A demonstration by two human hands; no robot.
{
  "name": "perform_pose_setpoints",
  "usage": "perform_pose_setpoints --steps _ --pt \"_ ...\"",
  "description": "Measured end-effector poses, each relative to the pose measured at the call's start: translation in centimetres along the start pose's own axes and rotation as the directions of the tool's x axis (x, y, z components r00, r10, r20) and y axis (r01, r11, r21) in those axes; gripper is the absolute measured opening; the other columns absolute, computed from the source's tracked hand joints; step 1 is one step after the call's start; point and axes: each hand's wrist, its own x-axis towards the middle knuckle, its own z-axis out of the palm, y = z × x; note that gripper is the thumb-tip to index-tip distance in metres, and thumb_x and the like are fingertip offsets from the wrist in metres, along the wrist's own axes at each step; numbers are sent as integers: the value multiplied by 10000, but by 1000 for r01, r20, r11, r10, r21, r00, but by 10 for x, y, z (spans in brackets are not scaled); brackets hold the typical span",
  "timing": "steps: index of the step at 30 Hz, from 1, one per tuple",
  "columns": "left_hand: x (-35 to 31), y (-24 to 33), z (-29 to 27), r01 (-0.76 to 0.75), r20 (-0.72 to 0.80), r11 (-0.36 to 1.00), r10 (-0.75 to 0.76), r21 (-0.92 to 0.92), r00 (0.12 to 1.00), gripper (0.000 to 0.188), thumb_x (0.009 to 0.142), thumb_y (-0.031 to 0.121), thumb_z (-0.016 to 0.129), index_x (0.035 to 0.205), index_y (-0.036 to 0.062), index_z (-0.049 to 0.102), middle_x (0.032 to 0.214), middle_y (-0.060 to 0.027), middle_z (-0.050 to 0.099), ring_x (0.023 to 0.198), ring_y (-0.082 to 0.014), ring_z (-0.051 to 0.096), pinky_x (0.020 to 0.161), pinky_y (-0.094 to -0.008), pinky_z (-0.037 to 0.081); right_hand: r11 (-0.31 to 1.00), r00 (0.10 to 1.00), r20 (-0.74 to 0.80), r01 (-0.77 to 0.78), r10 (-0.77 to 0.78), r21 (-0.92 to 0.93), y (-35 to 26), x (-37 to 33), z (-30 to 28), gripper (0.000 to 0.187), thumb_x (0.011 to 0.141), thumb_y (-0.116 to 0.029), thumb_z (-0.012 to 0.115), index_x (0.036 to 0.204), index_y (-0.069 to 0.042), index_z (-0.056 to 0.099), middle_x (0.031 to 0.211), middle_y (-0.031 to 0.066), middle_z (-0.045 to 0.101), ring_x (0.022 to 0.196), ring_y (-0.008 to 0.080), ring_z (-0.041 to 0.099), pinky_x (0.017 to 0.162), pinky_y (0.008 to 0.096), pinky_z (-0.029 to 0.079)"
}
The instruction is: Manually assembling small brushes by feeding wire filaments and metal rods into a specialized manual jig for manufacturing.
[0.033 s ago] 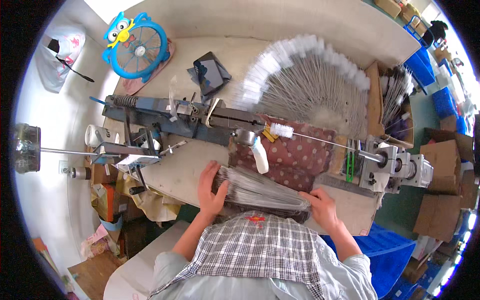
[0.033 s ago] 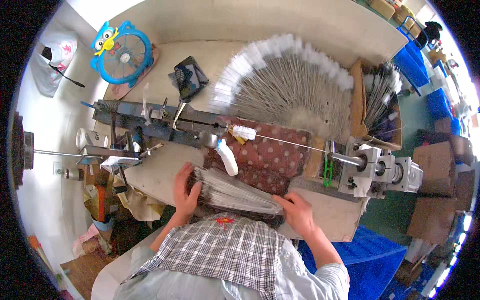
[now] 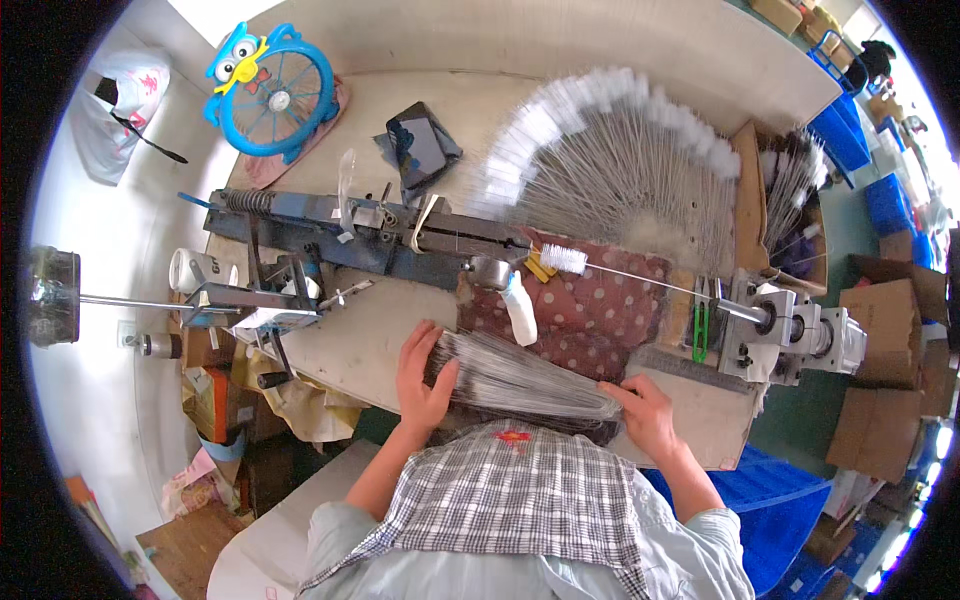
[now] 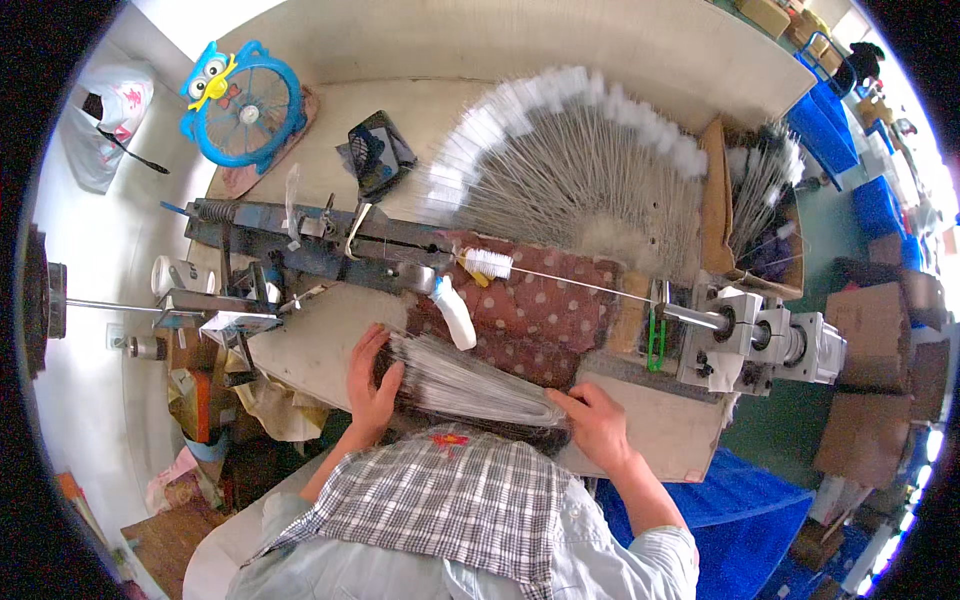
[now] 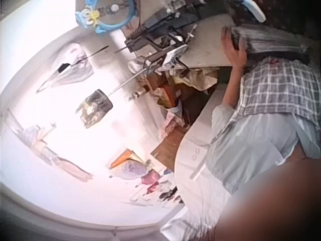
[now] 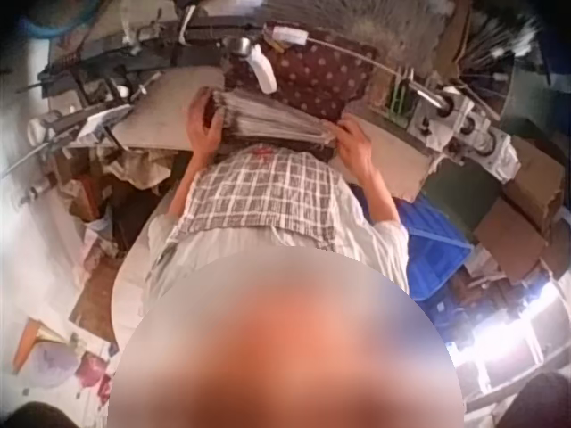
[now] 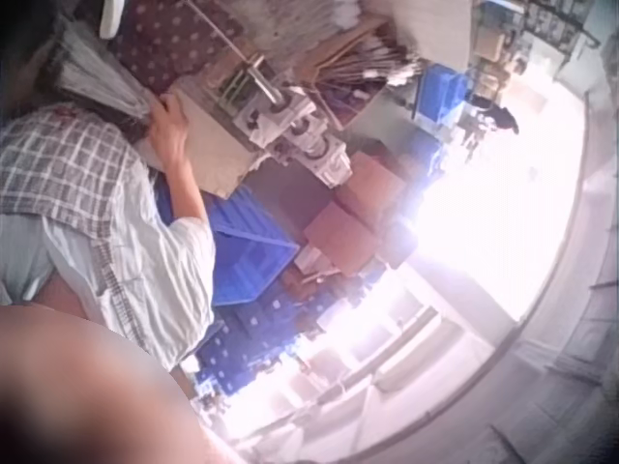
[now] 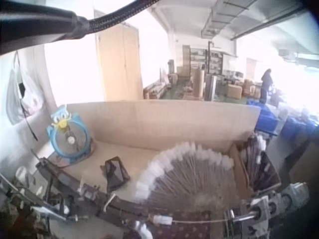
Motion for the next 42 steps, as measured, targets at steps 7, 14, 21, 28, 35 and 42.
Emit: perform_pose_setpoints --steps 7,14,21,28,35,42 --pt "-3 -14 3 66 -136 993 -79 -99 988 371 822 138 593 1149 -29 544 1273 -210 484 1182 -342 465 1003 -391 353 997 998 -3 56 -56 56 -15 44 -13 450 697 77 512 1063 -138 662 896 95 573 819 296 582 700 366 474" --pt "11 -21 1 127 -99 992 -129 -28 987 410 861 135 578 1225 -32 494 1332 -190 442 1251 -304 413 1033 -388 324 993 997 -58 -52 46 -107 -21 60 -8 281 783 -35 562 1044 -96 648 1012 87 619 897 291 605 749 379 492" --pt "7 -7 -24 -216 31 906 220 365 975 753 705 460 723 1278 40 473 1419 -217 309 1311 -433 285 1046 -530 268 999 990 -139 26 -29 -21 -49 43 -36 437 733 -156 657 1158 -80 585 1104 112 594 1009 294 568 842 407 465" --pt "23 20 -17 -365 302 784 236 502 923 922 563 572 766 1302 107 472 1442 -198 277 1330 -434 251 1070 -582 195 891 962 59 268 -266 -366 -48 67 6 673 585 -256 785 1184 -77 536 1067 51 558 990 214 523 800 369 394" --pt "35 5 7 -398 426 833 223 383 877 871 565 493 782 1278 88 488 1273 -146 487 1230 -358 416 1087 -529 237 882 970 62 241 -237 -405 -55 83 -10 555 625 -275 759 1101 -70 563 931 31 533 860 212 521 718 345 390" --pt "42 10 8 -465 399 821 325 332 857 677 655 410 737 1193 56 532 1189 -137 530 1138 -354 469 1025 -501 316 843 962 7 244 -274 -480 -46 93 25 441 690 -396 690 964 -74 564 838 44 492 796 203 511 648 329 396"
